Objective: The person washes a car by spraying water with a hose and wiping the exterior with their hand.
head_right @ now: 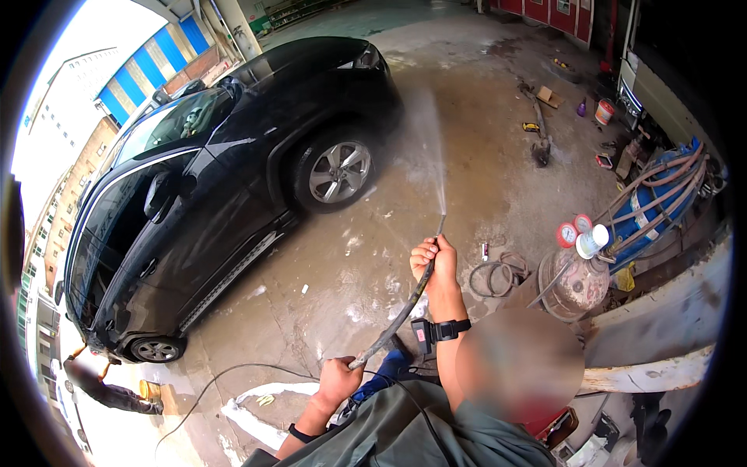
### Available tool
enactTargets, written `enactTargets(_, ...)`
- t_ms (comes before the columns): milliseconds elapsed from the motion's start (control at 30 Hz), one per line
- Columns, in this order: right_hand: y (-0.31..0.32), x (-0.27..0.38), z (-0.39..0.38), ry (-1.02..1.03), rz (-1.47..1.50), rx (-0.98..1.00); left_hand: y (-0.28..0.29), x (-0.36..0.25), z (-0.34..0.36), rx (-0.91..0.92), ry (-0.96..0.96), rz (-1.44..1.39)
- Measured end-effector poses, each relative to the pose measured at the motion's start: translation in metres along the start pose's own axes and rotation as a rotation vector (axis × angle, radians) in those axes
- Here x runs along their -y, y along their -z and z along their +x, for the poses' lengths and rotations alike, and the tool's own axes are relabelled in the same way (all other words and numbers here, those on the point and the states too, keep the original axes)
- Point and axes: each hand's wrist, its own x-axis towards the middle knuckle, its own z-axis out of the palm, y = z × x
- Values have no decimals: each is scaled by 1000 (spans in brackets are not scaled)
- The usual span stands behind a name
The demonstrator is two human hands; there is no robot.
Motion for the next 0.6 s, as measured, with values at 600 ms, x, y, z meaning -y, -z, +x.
enactTargets(600, -93, -6, 226, -26, -122, -64, 45, -1, 213, -60, 5, -100)
